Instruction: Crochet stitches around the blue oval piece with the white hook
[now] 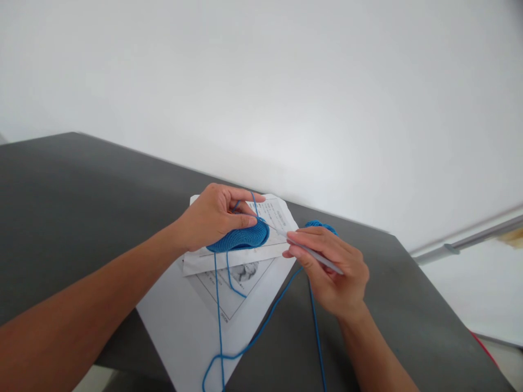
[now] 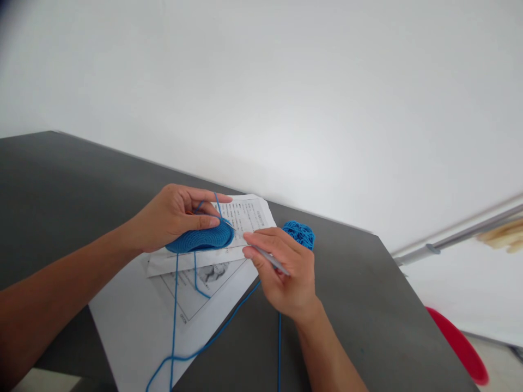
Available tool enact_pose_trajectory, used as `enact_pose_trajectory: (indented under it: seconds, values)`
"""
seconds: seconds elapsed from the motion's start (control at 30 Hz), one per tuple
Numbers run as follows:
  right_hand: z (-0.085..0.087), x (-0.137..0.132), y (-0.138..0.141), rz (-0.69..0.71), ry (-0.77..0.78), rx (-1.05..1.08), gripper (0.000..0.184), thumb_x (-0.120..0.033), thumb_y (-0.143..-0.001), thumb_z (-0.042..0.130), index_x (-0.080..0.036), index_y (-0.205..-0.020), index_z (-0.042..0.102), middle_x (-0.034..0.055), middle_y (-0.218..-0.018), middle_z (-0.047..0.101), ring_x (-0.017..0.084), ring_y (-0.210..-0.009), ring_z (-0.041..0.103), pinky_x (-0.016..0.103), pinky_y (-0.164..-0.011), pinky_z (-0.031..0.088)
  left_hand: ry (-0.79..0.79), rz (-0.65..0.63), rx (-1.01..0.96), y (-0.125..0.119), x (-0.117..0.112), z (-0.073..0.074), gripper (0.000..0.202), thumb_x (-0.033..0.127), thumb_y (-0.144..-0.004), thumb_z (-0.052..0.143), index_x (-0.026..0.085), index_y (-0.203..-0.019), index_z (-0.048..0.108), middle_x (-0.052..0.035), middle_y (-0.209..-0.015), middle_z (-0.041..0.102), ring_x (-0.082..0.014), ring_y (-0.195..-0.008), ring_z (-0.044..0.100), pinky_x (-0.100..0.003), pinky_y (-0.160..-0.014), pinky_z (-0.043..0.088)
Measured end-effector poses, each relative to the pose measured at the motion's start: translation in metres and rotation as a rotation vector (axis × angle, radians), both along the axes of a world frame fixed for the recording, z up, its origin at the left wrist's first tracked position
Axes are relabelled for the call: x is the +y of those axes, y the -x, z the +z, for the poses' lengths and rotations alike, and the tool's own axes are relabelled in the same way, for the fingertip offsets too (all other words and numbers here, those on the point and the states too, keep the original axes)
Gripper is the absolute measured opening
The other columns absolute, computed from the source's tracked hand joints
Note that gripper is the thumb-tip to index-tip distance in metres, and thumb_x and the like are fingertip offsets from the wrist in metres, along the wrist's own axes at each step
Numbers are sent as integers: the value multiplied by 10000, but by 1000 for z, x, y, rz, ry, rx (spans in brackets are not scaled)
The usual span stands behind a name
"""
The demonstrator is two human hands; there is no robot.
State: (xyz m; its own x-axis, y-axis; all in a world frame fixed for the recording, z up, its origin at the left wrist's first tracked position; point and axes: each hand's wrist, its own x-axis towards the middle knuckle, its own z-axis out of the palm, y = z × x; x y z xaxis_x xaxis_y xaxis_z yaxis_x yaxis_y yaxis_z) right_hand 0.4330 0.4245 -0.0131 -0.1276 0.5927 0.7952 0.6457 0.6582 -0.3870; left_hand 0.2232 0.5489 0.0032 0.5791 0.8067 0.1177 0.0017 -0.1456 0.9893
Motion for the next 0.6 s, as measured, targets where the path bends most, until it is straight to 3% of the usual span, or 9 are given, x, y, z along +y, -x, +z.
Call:
enact_pose_trajectory:
  seconds: [0.1,0.2,0.37,0.5,0.6]
  values:
    - [-2,0,0,43,123,250,222,-106,-908,731,-242,-1069,804,36,-907,796,157,-653,757,292,-572,630,-7,10,-13,0,-1,1,466,226,-690,852,110,-1140,809,-49,-750,782,-147,-637,652,-244,-581,484]
    - [-5,3,4,95,276,558,110,-208,-907,760,-212,-1001,817,27,-781,779,157,-580,736,301,-550,648,-26,20,-20,1,-2,1,432,230,-706,850,117,-1122,817,-55,-756,790,-156,-650,670,-252,-603,497]
    - [-15,18,20,231,500,1095,161,-325,-892,777,-168,-911,802,21,-720,753,97,-546,667,196,-476,622,-62,58,-13,-3,-10,3,525,212,-729,825,113,-1241,774,-62,-821,815,-179,-709,699,-271,-654,518]
    - [-22,24,39,249,445,1146,170,-349,-915,760,-191,-965,795,18,-770,758,95,-610,689,190,-534,640,-100,107,2,-7,-22,5,615,264,-779,803,113,-1366,702,-65,-880,827,-180,-729,689,-284,-667,514]
    - [-23,22,49,117,271,962,148,-312,-958,714,-237,-1066,781,9,-801,759,126,-650,721,266,-584,671,-91,135,-21,-10,-26,3,647,281,-796,803,118,-1407,669,-53,-879,822,-181,-749,684,-289,-687,519]
